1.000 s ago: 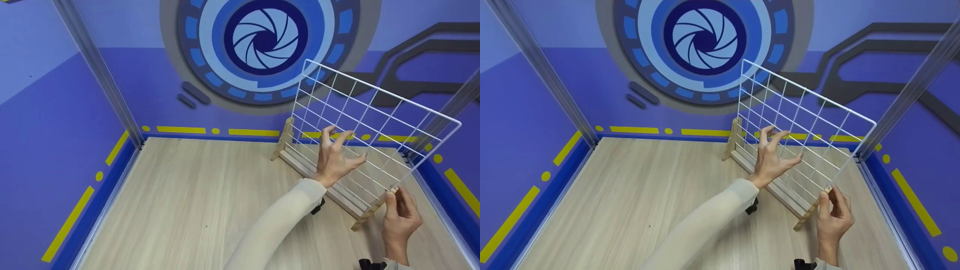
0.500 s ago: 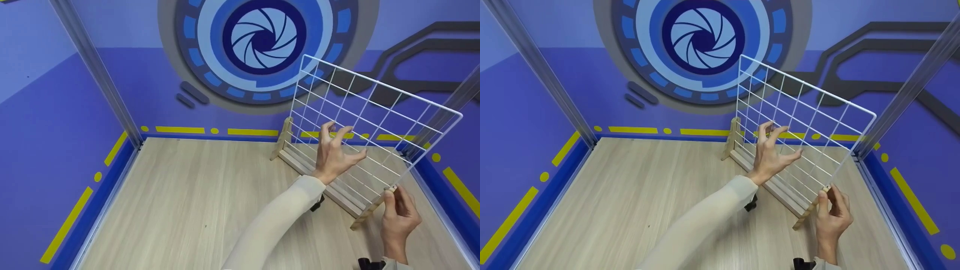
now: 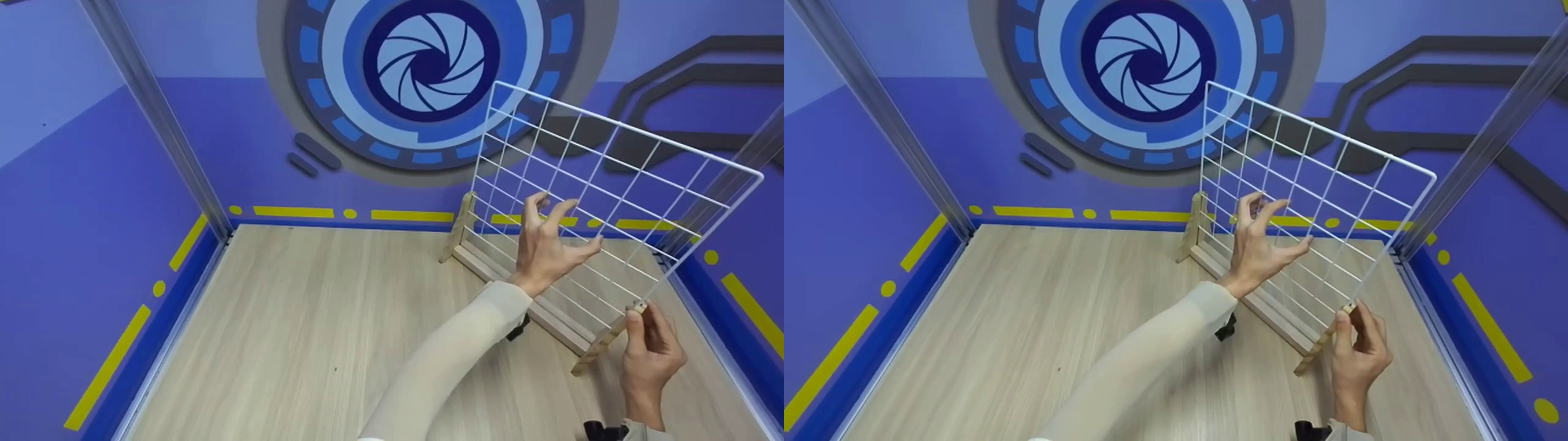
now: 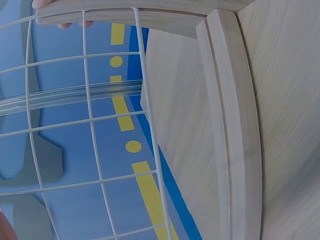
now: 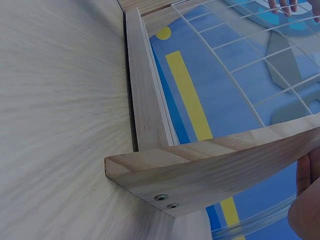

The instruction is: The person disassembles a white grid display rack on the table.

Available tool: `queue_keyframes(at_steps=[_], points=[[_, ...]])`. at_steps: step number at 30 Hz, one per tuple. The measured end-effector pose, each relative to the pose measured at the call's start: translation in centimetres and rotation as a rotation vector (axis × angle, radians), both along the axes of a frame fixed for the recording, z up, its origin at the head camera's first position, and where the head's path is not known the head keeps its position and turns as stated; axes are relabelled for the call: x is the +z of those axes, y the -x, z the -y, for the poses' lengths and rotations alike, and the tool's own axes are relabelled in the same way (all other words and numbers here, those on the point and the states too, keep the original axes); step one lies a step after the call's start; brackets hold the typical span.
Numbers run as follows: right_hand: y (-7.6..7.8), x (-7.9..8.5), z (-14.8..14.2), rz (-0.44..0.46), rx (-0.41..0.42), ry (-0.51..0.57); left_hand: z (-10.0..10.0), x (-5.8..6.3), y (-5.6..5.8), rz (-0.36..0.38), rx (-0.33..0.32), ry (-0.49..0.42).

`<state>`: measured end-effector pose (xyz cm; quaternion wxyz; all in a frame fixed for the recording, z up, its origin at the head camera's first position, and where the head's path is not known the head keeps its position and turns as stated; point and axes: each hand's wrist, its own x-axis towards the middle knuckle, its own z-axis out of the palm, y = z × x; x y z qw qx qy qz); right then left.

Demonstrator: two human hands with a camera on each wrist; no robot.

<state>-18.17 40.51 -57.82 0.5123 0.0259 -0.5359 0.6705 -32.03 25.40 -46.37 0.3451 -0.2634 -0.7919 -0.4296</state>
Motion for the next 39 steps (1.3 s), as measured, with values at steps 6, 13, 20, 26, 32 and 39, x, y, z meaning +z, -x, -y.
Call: queue_keyframes(at_steps=[6, 13, 20, 26, 32, 39], points=[[0.0, -0.1, -0.1, 0.015, -0.026, -0.012, 0.1, 0.5, -0.2, 0.014, -0.01, -0.004], [0.2, -0.1, -0.1, -0.014, 0.002, 0.023, 0.1, 0.9, 0.0, 0.001, -0.011, -0.008], [0.0, -0.2, -0.2, 0.072, -0.082, -0.042, 0.1, 1.2, 0.0, -0.01, -0.009, -0.004], [-0.1, -0.1, -0.2, 0.096, -0.113, -0.073, -0.1, 1.7, -0.2, -0.02, -0.006, 0.005], [-0.2, 0.7, 0.4, 0.024, -0.051, -0.016, -0.3, 2.3, -0.4, -0.052, -0.037, -0.024], [-0.3, 0.6, 0.5, 0.033, -0.06, -0.014, -0.4, 2.5, -0.4, -0.054, -0.034, -0.015]])
